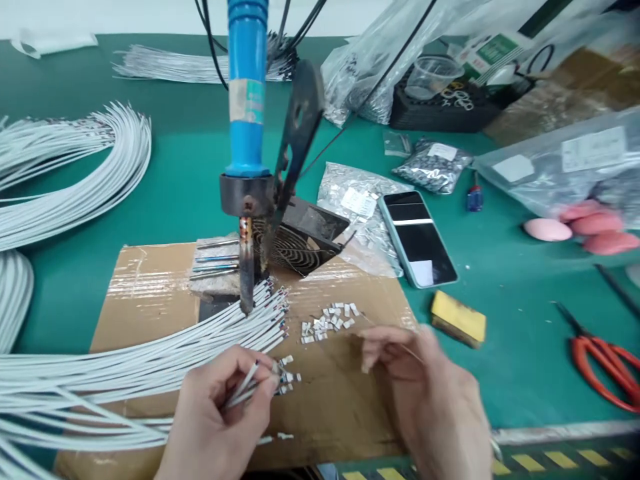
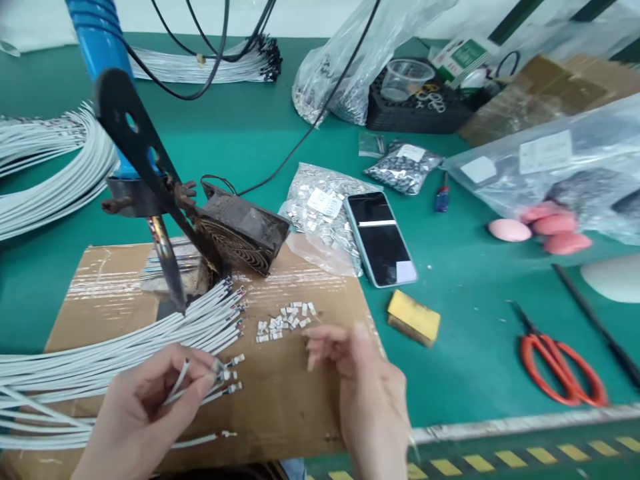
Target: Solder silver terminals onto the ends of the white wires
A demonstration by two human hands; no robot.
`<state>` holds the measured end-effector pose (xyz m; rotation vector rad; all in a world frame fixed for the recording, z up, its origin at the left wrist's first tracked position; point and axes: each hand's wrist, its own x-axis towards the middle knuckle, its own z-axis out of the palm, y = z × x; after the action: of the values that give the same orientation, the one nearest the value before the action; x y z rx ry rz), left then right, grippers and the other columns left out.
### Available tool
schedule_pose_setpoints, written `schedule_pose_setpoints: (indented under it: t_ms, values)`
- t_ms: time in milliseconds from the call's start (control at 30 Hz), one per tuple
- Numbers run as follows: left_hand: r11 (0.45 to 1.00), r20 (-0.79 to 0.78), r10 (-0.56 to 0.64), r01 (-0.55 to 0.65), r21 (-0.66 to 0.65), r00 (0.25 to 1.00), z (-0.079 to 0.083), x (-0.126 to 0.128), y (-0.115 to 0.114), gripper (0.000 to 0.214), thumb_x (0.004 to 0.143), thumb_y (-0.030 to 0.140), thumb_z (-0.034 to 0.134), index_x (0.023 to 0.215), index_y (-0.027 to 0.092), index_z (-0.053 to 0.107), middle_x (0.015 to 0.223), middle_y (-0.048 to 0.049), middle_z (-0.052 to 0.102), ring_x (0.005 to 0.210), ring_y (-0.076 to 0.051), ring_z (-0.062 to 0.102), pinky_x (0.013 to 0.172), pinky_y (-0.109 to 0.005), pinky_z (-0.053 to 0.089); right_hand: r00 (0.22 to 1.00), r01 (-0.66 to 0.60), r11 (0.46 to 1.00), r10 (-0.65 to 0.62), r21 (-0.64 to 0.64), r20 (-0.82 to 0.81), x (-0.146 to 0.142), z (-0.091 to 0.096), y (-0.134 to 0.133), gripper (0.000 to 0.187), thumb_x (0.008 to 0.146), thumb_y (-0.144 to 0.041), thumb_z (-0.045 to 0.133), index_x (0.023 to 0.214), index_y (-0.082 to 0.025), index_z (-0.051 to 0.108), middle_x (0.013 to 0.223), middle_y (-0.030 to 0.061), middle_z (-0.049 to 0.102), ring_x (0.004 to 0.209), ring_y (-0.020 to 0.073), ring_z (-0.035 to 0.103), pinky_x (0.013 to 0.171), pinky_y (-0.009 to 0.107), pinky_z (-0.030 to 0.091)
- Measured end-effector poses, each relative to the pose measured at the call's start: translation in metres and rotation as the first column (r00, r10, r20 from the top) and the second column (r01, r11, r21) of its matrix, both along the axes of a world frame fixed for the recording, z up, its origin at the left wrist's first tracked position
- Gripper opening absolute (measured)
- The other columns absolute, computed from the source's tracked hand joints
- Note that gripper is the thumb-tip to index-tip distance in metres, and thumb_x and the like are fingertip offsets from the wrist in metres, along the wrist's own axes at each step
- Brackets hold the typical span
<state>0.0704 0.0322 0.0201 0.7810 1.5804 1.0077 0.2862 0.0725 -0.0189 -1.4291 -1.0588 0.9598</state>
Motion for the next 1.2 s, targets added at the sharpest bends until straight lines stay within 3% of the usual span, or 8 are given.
schedule_pose_setpoints:
  t_ms: [200,333,467,600,833,1000,1067,1200]
  values:
    - [0.965,0.108,-0.262,0.258,0.054,0.959,-0.019,-0.008,-0.02,0.027,0.086,0.041,0.081,0.067,0.021,0.078,0.075,-0.0064,0.076,0.072,-0.018,0.065,0.069,-0.024,0.05,0.94,-0.04,0.999,0.041,-0.01,0.34,-0.003,-0.008,-0.01,0.014,0.092,-0.031,0.076,0.088,-0.02,0.084,0.072,0.0024,0.074,0.054,0.0152,0.063,0.051,0.026,0.054]
    - [0.968,0.283,-0.221,0.245,-0.052,0.933,-0.021,-0.017,-0.026,0.035,0.08,0.051,0.087,0.068,0.019,0.079,0.069,-0.0059,0.073,0.059,-0.014,0.062,0.059,-0.023,0.049,0.872,-0.037,0.999,0.015,0.036,0.49,-0.008,-0.012,-0.004,0.009,0.091,-0.026,0.076,0.093,-0.02,0.082,0.076,0.0008,0.071,0.055,0.0131,0.059,0.056,0.027,0.054]
    - [0.955,0.4,-0.098,0.199,-0.221,0.911,-0.017,-0.02,-0.026,0.039,0.079,0.054,0.088,0.075,0.016,0.077,0.049,0.0043,0.057,0.039,-0.005,0.052,0.046,-0.016,0.039,0.821,-0.068,0.997,0.029,0.047,0.57,-0.012,-0.013,-0.004,0.009,0.09,-0.028,0.076,0.09,-0.02,0.079,0.072,-0.0011,0.067,0.052,0.012,0.056,0.052,0.025,0.052]
    - [0.978,0.408,-0.031,0.112,-0.177,0.912,-0.008,-0.017,-0.019,0.04,0.079,0.052,0.089,0.082,0.015,0.075,0.064,0.0032,0.063,0.042,-0.003,0.048,0.043,-0.014,0.037,0.788,-0.093,0.994,0.038,0.058,0.614,-0.014,-0.014,-0.012,0.014,0.093,-0.029,0.075,0.082,-0.021,0.074,0.066,-0.0031,0.066,0.048,0.0111,0.055,0.048,0.023,0.049]
    - [0.984,0.413,0.007,0.068,-0.167,0.911,-0.002,-0.019,-0.012,0.037,0.084,0.05,0.086,0.089,0.017,0.072,0.067,0.004,0.061,0.048,-0.005,0.049,0.045,-0.015,0.041,0.746,-0.117,0.987,0.013,0.111,0.666,-0.013,-0.017,-0.016,0.014,0.096,-0.03,0.071,0.094,-0.018,0.076,0.073,-0.0007,0.067,0.049,0.0104,0.057,0.049,0.023,0.052]
    - [0.982,0.345,-0.003,0.067,-0.174,0.939,-0.003,-0.016,-0.01,0.042,0.081,0.058,0.085,0.09,0.019,0.07,0.059,0.0089,0.054,0.039,-0.002,0.037,0.037,-0.012,0.027,0.739,-0.154,0.984,0.051,0.094,0.671,-0.01,-0.013,-0.021,0.016,0.098,-0.03,0.069,0.088,-0.02,0.076,0.072,-0.0014,0.067,0.05,0.0103,0.058,0.05,0.021,0.053]
    - [0.982,0.333,0.009,0.054,-0.18,0.943,-0.001,-0.014,-0.009,0.044,0.08,0.06,0.084,0.094,0.021,0.072,0.06,0.0099,0.052,0.038,0.0,0.029,0.037,-0.012,0.018,0.757,-0.139,0.987,0.053,0.082,0.652,-0.008,-0.012,-0.025,0.014,0.097,-0.03,0.069,0.09,-0.021,0.077,0.077,0.0006,0.072,0.055,0.0118,0.064,0.055,0.021,0.057]
    - [0.985,0.311,-0.017,0.07,-0.16,0.95,0.002,-0.012,-0.008,0.044,0.08,0.061,0.084,0.097,0.021,0.079,0.062,0.0076,0.051,0.045,-0.001,0.022,0.04,-0.015,0.013,0.89,0.007,0.999,0.014,-0.045,0.455,-0.009,-0.008,-0.033,0.015,0.091,-0.036,0.077,0.094,-0.022,0.079,0.081,0.0036,0.081,0.063,0.0167,0.077,0.061,0.021,0.064]
